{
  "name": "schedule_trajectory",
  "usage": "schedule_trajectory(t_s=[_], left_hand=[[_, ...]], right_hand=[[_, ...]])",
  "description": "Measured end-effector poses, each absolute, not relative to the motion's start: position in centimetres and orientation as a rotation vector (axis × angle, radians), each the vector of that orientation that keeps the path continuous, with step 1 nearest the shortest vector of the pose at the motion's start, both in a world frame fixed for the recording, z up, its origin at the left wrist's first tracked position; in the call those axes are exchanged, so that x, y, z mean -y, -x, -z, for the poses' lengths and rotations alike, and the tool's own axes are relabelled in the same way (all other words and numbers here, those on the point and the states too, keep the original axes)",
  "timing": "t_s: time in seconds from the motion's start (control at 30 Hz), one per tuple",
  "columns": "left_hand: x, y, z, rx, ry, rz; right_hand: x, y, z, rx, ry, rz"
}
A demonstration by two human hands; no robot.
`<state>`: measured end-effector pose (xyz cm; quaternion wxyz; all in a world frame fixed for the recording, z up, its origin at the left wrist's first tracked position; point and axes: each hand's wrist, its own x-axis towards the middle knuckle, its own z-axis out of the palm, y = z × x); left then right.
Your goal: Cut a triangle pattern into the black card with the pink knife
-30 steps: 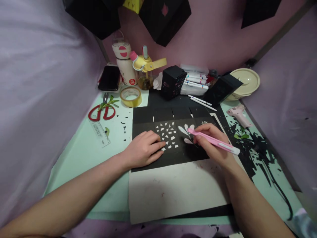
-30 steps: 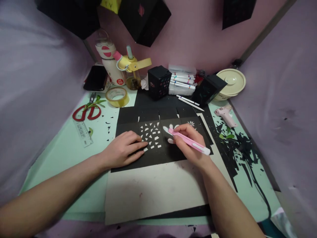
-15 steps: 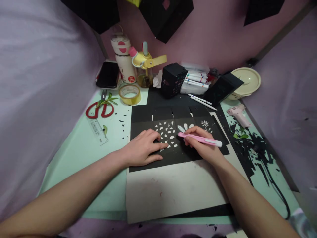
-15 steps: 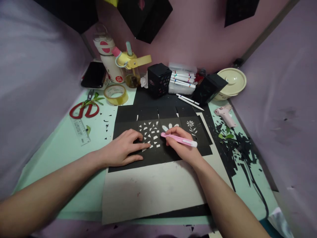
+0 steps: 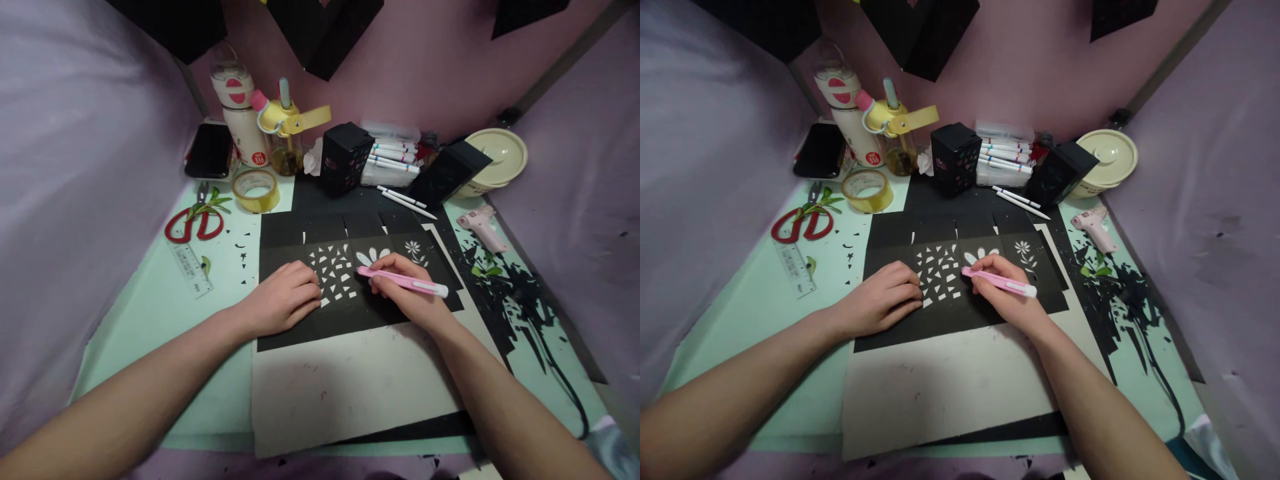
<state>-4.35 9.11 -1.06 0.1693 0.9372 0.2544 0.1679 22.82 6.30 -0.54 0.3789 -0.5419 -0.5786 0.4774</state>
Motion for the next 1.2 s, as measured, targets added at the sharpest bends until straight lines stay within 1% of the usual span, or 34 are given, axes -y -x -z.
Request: schedule_trajectory(t_s=[0.13,0.23,0.33,0.4,0.57,0.9,1.0,1.2], left_hand=[[-9.2,4.4,1.0,-0.740,-2.647,-0.544],[-9.2,4.6,1.1,-0.798,-2.623,-0.676],[-9.4,4.8,1.3,-0.972,-2.541,-0.839],[-9.7,5.0,1.4,-1.121,-2.479,-0.888],[-10.2,5.5,1.4,-1.358,-2.437,-0.884],[-10.8,5.6,1.7,-1.536,-2.443,-0.881],[-11.0,5.7,2.2,-1.594,-2.408,-0.878],[-11.1,5.6,2.5,-1.680,-2.354,-0.871]], right_hand=[[-6.2,-22.9,0.6,1.478,1.364,-1.215],[-6.2,-22.9,0.6,1.483,1.346,-1.218],[-6.2,-23.0,0.7,1.484,1.345,-1.221],[-6.2,-23.0,0.8,1.480,1.352,-1.217],[-6.2,-22.8,0.6,1.483,1.345,-1.222],[-6.2,-22.8,0.7,1.451,1.317,-1.176],[-6.3,-22.8,0.7,1.390,1.338,-1.105],[-6.5,-23.4,0.8,1.321,1.346,-0.851]])
